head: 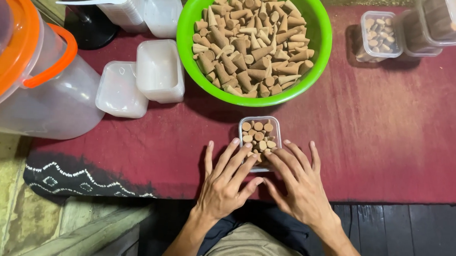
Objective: Packing small cone-shaped items from a large bowl into small plastic containers and arranging them neatly.
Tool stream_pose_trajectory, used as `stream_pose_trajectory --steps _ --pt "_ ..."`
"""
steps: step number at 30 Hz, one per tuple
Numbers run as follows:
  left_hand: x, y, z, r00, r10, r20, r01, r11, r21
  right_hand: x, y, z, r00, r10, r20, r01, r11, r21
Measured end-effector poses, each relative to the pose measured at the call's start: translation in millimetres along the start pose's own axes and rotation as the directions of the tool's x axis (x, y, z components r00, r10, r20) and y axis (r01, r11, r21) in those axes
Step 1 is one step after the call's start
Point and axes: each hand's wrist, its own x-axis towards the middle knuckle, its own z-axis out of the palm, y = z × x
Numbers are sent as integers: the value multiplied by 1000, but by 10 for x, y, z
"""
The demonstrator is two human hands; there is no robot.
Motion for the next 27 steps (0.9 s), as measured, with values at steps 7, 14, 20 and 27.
stream_pose_trajectory --steps 7,14,20,27 --pt "-7 48 40 998 -57 0 57 997 53 -41 -1 3 1000 3 15 -3 1000 19" --pt "8 20 32 998 -46 -38 47 998 45 -49 32 -37 1000 -17 21 14 991 135" --pt "-34 -4 40 997 -28 -78 31 999 35 -50 -36 -25 1000 9 -4 -9 994 113" --pt "-12 -21 3 999 -1 -51 1 1000 9 -69 -45 -1 999 28 -26 -26 996 82"
